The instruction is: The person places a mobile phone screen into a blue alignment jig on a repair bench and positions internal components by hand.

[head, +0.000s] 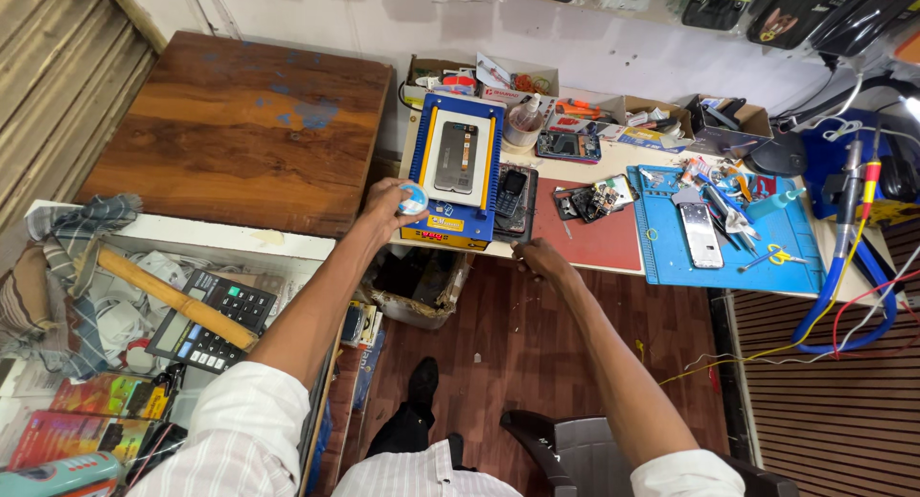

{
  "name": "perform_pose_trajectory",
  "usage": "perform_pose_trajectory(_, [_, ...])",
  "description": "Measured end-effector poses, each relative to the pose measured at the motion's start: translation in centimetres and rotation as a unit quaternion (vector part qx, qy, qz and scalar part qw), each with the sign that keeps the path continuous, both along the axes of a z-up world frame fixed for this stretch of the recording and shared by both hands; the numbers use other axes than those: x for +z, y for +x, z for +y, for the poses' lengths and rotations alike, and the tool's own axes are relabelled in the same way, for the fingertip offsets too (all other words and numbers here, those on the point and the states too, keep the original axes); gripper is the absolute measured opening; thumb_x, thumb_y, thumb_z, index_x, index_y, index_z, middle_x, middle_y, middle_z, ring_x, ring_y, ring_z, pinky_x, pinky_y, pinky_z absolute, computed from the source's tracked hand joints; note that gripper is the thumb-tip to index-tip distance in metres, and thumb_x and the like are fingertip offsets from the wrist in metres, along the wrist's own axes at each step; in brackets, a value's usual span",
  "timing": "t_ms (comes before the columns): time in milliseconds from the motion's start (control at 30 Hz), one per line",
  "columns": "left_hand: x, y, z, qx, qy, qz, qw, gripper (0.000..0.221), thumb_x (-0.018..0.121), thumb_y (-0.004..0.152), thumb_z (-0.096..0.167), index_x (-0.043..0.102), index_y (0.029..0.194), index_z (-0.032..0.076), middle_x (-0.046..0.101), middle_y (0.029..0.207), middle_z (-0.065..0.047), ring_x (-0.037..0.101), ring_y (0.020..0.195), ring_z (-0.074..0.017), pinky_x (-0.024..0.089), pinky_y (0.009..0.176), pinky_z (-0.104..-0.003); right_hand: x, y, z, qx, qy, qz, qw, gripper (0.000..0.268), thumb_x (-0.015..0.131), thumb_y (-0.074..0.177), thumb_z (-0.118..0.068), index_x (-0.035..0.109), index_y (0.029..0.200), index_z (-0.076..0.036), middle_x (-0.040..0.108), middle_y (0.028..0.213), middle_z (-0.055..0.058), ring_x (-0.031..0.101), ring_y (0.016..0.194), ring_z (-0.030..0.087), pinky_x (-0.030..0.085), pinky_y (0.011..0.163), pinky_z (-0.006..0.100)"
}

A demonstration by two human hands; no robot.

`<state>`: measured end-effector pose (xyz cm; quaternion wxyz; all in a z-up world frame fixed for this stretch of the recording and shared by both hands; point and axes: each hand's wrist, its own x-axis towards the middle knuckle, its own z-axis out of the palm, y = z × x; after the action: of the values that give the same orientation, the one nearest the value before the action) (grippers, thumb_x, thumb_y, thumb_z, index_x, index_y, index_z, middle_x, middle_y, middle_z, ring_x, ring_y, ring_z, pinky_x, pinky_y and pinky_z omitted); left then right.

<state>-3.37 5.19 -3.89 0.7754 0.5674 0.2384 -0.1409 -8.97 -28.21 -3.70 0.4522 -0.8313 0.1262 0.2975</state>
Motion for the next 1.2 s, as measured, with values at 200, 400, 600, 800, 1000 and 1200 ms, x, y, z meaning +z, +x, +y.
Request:
perform_pose_trajectory(200, [1.9,-0.8,-1.9,0.010,0.056,-0.019,0.998,0.032,0.072,0.091,0.011,0.053,0.115,0.002,0.057,0.125,-0.021,0.069,0.105,-0.0383,0.066,0.067,-0.048,0.7,0.8,-0.9,0.043,-0.054,-0.025,0.997,0.046,0.063,0.097,-0.049,0.068,0.094,-0.003,0.056,0.066,0.002,0.047,0.055,0.012,0.037,0.046,0.030])
perform_pose_trajectory(400, [1.1,0.4,-2.0,0.004,0.123,-0.001,0.992,0.033,0.072,0.091,0.012,0.054,0.115,-0.002,0.063,0.119,-0.024,0.072,0.097,-0.0373,0.068,0.063,-0.051,0.4,0.6,-3.1,-0.002,0.224,-0.057,0.973,0.034,0.057,0.106,-0.030,0.070,0.104,0.002,0.055,0.079,0.002,0.048,0.068,0.013,0.041,0.060,0.029])
perform_pose_trajectory(600, [2.8,0.0,-1.8,0.011,0.139,0.011,0.990,0.025,0.063,0.096,0.010,0.053,0.112,-0.007,0.063,0.116,-0.025,0.075,0.091,-0.0364,0.065,0.061,-0.048,1.7,3.1,-2.1,-0.205,0.499,-0.182,0.822,0.034,0.045,0.113,-0.024,0.068,0.114,0.001,0.062,0.098,0.006,0.062,0.099,0.016,0.052,0.092,0.030])
perform_pose_trajectory(800, [2.3,-1.2,-0.2,0.034,0.089,-0.017,0.995,0.030,0.056,0.100,0.010,0.059,0.126,-0.003,0.065,0.117,-0.026,0.076,0.087,-0.0370,0.065,0.062,-0.043,-0.2,6.3,0.3,-0.197,0.592,-0.231,0.746,0.020,0.047,0.108,-0.012,0.056,0.092,-0.003,0.061,0.151,0.008,0.057,0.141,0.025,0.042,0.116,0.039])
perform_pose_trajectory(1000, [1.8,-3.3,1.4,0.062,0.133,0.011,0.989,0.023,0.063,0.097,0.016,0.074,0.113,0.003,0.072,0.110,-0.018,0.074,0.085,-0.0296,0.066,0.053,-0.038,0.6,6.5,3.6,-0.286,0.537,-0.194,0.769,0.041,0.034,0.109,-0.033,0.065,0.096,-0.008,0.064,0.133,0.014,0.056,0.134,0.026,0.042,0.120,0.041])
perform_pose_trajectory(1200, [1.0,-3.8,2.6,0.075,0.144,0.006,0.987,0.018,0.071,0.095,0.018,0.079,0.107,0.009,0.077,0.098,-0.018,0.069,0.076,-0.0286,0.052,0.045,-0.028,-0.5,8.7,5.3,-0.262,0.627,-0.200,0.706,0.036,0.045,0.111,-0.027,0.057,0.086,-0.004,0.069,0.094,0.012,0.067,0.123,0.032,0.048,0.112,0.048])
